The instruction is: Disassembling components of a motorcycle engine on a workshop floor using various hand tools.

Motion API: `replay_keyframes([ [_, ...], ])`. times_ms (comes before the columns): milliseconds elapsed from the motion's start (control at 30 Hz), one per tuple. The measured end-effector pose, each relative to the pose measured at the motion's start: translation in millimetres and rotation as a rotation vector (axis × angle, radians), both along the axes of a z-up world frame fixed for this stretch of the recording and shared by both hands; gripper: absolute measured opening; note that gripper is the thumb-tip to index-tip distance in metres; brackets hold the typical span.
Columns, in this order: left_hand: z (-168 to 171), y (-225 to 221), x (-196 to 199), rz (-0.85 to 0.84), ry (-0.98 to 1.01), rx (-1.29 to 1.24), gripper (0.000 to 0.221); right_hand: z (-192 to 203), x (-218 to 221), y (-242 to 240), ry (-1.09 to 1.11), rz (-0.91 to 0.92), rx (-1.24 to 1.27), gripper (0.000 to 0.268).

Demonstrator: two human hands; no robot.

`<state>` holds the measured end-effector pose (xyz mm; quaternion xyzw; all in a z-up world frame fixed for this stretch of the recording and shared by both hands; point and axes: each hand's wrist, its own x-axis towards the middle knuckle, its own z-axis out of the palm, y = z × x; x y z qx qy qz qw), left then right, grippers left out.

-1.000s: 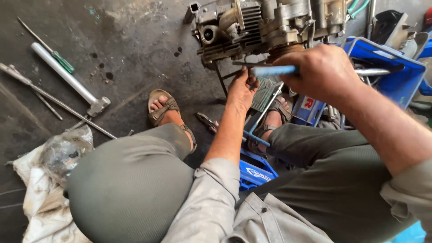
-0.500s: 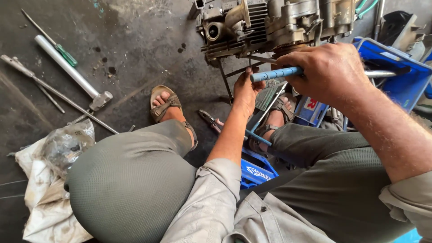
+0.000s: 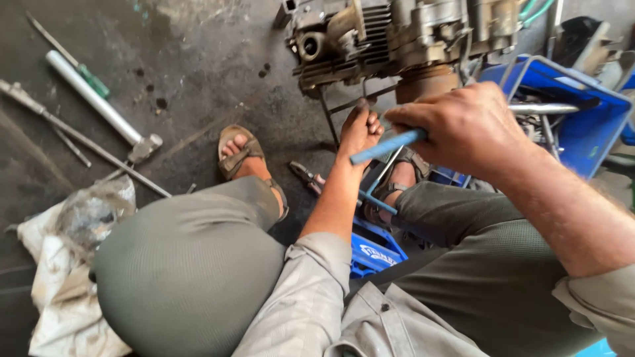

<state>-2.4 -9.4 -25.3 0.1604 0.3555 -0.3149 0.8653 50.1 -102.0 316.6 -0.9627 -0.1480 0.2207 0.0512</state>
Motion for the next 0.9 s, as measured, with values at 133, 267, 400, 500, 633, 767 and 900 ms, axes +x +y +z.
replay_keyframes([
  [133,41,10,12,-0.027,0.071,0.116,0.021,-11,0,-22,-0.077,0.028,0.167,0.038],
  [267,-3,-3,-3,0.070,-0.045,-0.035,0.013,2,3,-13,-0.121,0.068,-0.044,0.041],
  [400,12,6,-3,0.029,-0.058,-0.025,0.011,-7,3,-21,-0.038,0.001,0.101,0.036],
  [500,33,10,6,0.007,-0.019,-0.020,0.012,1,6,-23,-0.036,-0.014,-0.051,0.038],
  [633,31,8,3,0.001,-0.035,0.009,0.010,-12,4,-26,-0.047,0.031,-0.047,0.041],
  [767,16,-5,11,-0.001,-0.059,0.001,0.016,-3,7,-33,-0.101,0.018,-0.100,0.039],
  [900,29,10,-3,-0.005,-0.061,0.009,0.019,-15,-4,-40,-0.033,-0.056,0.039,0.034],
])
